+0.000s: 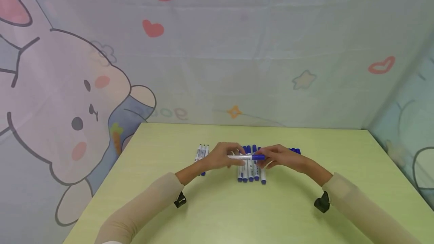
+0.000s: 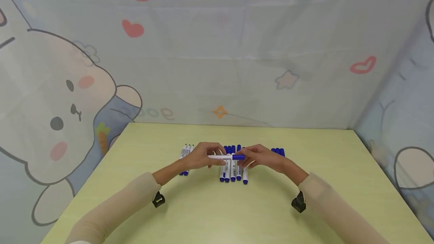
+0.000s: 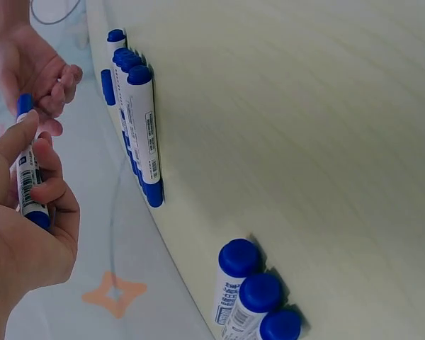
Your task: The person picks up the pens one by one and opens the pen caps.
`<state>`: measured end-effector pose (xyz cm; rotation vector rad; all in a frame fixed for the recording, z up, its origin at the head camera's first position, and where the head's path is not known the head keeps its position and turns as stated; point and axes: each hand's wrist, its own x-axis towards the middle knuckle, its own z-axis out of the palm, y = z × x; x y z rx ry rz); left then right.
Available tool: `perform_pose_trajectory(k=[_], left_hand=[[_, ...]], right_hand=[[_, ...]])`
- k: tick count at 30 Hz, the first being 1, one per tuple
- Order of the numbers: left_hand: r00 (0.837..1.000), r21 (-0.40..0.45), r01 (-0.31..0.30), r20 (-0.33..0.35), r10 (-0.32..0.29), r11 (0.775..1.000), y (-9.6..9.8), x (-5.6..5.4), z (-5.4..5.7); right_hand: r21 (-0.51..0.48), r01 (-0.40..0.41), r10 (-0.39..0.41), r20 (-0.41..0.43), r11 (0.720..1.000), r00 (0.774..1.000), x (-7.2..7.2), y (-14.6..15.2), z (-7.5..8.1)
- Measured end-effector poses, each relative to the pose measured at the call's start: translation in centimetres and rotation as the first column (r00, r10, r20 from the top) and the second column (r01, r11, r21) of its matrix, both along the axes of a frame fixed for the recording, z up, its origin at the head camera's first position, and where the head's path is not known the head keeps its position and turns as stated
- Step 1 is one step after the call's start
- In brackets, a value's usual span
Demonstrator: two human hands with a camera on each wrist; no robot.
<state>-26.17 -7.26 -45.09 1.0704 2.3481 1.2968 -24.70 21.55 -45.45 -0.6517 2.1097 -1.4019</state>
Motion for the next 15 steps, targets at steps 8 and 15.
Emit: perform_pose_trajectory(k=[8,15], left_hand=[[0.995,0.039,-0.007,-0.095,0.011,0.999,0.1,0.2,-0.2],[0.978,0.042,-0.005,-0.210,0.014,0.999,0.5,0.3,0.1]], right_hand=[[0.017,-0.054,0.054,0.006,0.998,0.999,0.7,-1.5,0.8],[0.004,-0.130,0.129,0.063,0.992,0.990,0.6,-1.5,0.9]])
